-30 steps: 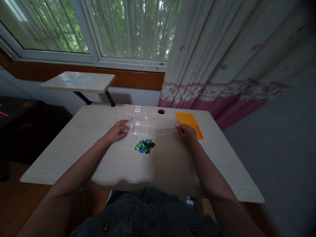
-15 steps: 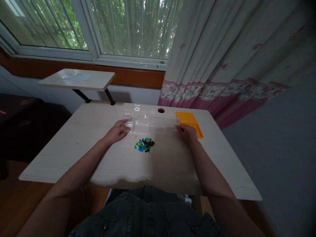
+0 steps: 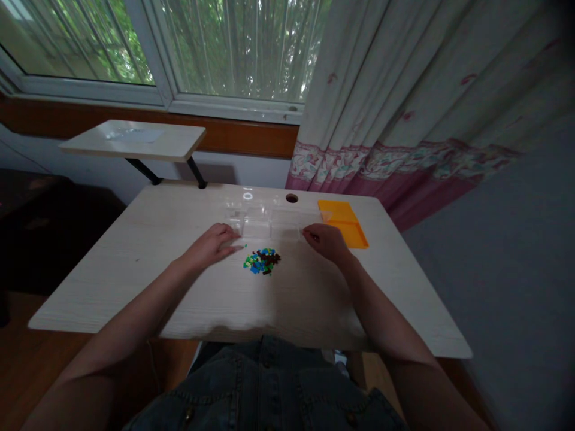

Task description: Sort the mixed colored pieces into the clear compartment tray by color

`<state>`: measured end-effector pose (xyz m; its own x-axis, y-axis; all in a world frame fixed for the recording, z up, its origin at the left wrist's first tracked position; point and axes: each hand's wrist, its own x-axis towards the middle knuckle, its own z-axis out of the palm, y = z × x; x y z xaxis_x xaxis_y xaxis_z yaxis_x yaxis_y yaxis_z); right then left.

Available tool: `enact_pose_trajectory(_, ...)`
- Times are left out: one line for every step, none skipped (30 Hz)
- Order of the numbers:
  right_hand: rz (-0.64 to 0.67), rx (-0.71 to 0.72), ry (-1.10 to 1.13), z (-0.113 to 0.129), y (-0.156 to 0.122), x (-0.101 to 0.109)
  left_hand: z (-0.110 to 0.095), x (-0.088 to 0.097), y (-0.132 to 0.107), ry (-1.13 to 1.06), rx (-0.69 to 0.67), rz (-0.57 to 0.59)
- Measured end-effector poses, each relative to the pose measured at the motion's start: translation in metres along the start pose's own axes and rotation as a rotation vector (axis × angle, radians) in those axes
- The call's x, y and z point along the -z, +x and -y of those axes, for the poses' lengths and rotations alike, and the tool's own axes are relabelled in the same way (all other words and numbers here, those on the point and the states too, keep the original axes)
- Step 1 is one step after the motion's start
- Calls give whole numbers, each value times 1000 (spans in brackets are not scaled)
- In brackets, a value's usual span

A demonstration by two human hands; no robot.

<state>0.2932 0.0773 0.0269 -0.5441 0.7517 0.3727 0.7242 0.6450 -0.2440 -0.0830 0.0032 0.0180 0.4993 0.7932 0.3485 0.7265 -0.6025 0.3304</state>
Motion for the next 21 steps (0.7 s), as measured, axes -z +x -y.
enact_pose_trajectory(31,14,44,7,-1,-3,-3,-4,1,-13,-20,38)
enact_pose_trajectory(64,28,74,14,-2,-7,-7,-8,1,-25,-36,66)
enact_pose_trajectory(100,43,96,20,-3,-11,-11,-12,2,-38,-56,85)
enact_pose_trajectory(128,54,113,26,-4,-16,-16,-17,2,-52,-72,99)
enact_pose_trajectory(151,62,128,31,-6,-20,-21,-21,3,-67,-85,110)
enact_pose_trajectory(173,75,142,37,-7,-24,-27,-26,3,-83,-94,119)
enact_pose_trajectory(191,89,159,41,-8,-28,-32,-30,4,-96,-105,116)
enact_pose_trajectory(205,105,179,45,-8,-31,-38,-34,6,-103,-114,120)
enact_pose_trajectory(215,120,200,48,-9,-34,-43,-38,8,-102,-120,126)
enact_pose_trajectory(217,131,221,51,-10,-37,-47,-42,10,-97,-122,125)
enact_pose_trajectory(215,138,240,53,-11,-39,-51,-46,13,-92,-121,127)
enact_pose_trajectory(211,141,253,54,-11,-41,-54,-50,15,-89,-115,122)
enact_pose_trajectory(208,142,260,55,-12,-43,-56,-53,18,-83,-106,114)
enact_pose_trajectory(208,140,262,55,-13,-44,-57,-57,21,-76,-98,106)
enact_pose_trajectory(211,137,260,56,-14,-45,-58,-60,23,-67,-89,99)
enact_pose_trajectory(217,135,256,55,-15,-46,-58,-62,26,-57,-80,91)
enact_pose_trajectory(222,132,251,55,-15,-47,-58,-65,28,-46,-73,83)
enact_pose_trajectory(224,128,248,54,-16,-48,-58,-66,30,-34,-65,76)
enact_pose_trajectory(223,126,245,54,-16,-49,-58,-68,32,-24,-56,70)
enact_pose_trajectory(220,128,243,53,-16,-50,-58,-69,34,-13,-49,64)
enact_pose_trajectory(214,131,244,52,-16,-51,-58,-70,35,-2,-42,60)
